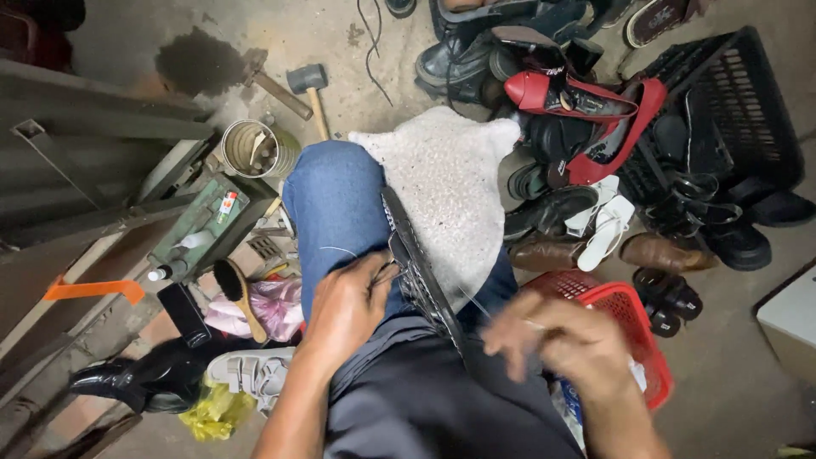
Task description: The person sits on the floor and sews a black sandal using a needle and thread. They repeatedly pull the thread through the sole and upper of the sandal, tightening the stitches by hand.
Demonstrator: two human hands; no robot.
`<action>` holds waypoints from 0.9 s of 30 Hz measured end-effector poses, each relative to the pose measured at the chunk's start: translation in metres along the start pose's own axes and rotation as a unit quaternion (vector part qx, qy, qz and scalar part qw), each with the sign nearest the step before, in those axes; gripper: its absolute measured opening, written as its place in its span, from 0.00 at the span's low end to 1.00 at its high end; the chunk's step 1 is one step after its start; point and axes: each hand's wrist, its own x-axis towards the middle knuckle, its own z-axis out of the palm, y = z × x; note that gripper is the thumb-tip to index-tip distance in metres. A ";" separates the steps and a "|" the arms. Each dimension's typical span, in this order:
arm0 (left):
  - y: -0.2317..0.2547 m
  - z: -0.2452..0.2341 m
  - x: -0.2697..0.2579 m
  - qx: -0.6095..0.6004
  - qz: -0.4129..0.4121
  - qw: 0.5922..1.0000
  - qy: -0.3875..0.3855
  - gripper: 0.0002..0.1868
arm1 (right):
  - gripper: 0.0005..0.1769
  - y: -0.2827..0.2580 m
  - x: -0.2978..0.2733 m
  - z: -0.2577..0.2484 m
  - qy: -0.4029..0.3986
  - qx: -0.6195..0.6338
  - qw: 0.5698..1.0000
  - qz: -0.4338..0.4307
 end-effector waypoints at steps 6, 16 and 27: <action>0.002 0.002 -0.002 -0.035 0.019 0.999 0.000 0.18 | 0.67 -0.001 0.026 0.012 -0.098 -0.520 0.781 0.332; -0.001 0.014 0.002 -0.018 0.046 0.998 0.040 0.25 | 0.62 0.005 0.003 0.004 -0.037 -0.544 0.740 0.393; -0.001 0.023 0.003 0.012 0.064 0.997 0.038 0.28 | 0.29 0.028 -0.023 0.011 0.014 -0.580 0.811 0.077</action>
